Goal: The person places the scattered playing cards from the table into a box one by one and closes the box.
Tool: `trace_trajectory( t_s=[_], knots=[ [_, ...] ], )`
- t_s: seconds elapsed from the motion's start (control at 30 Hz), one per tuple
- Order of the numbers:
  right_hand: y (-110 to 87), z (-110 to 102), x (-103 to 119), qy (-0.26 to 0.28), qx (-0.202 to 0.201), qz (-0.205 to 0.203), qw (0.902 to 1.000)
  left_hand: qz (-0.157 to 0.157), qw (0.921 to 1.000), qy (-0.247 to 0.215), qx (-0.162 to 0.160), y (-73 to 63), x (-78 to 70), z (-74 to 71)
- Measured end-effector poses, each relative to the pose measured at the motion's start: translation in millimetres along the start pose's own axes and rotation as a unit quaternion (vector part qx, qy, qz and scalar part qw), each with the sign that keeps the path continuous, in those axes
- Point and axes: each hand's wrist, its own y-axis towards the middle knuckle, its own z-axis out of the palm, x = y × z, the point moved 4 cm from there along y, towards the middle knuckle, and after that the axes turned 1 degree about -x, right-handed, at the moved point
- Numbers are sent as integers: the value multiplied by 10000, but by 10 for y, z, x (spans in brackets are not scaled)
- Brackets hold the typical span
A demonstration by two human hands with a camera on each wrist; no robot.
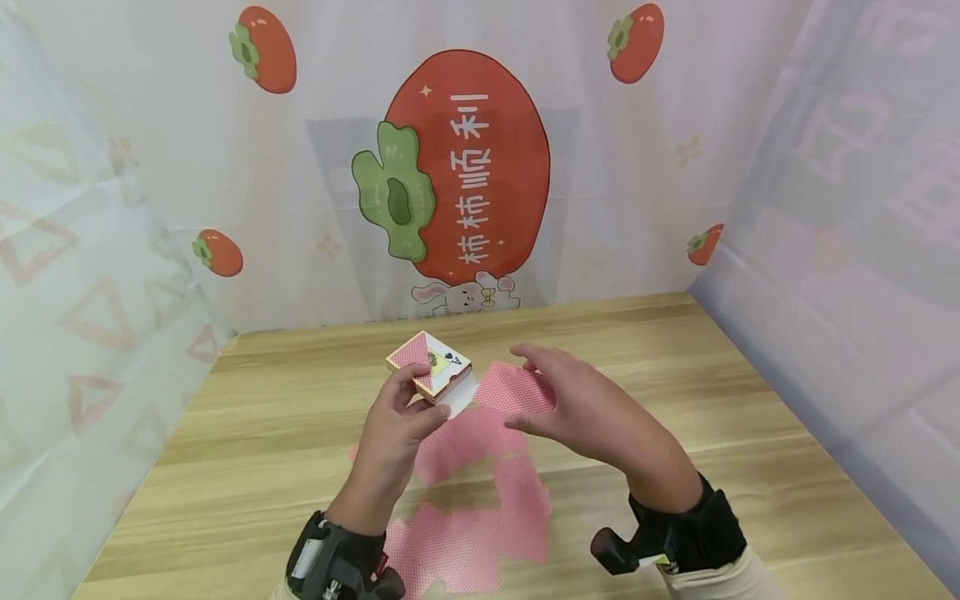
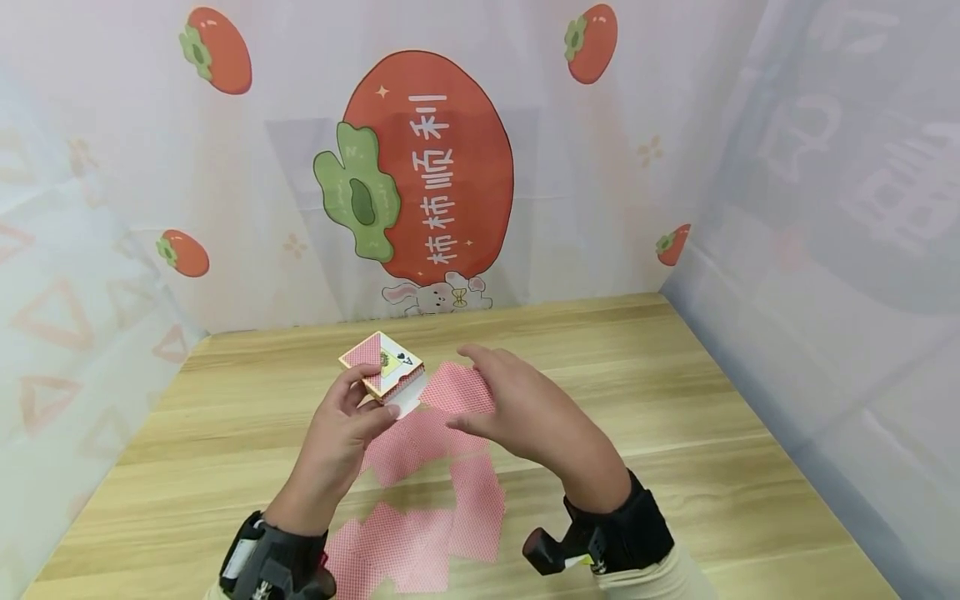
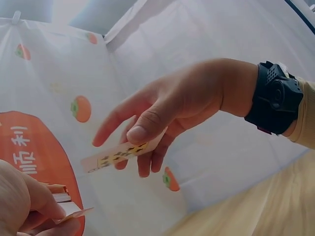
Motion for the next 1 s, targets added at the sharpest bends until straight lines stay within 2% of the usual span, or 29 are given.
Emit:
trace_trajectory(
  t_s=[0.23, 0.57, 0.83, 1.0],
  knots=[
    [16, 78, 48, -90, 101, 198, 9997, -8, 10000, -2, 55, -22, 10, 18],
    [57, 129, 95, -616, -148, -106, 9979, 9, 9999, -13, 104, -49, 1, 41],
    [90, 197, 148, -714, -437, -361, 9958, 36, 9996, -159, 215, -79, -8, 72],
    [109, 240, 194, -792, -622, -380, 9942, 134, 9996, -139, 193, -93, -24, 85]
  ],
)
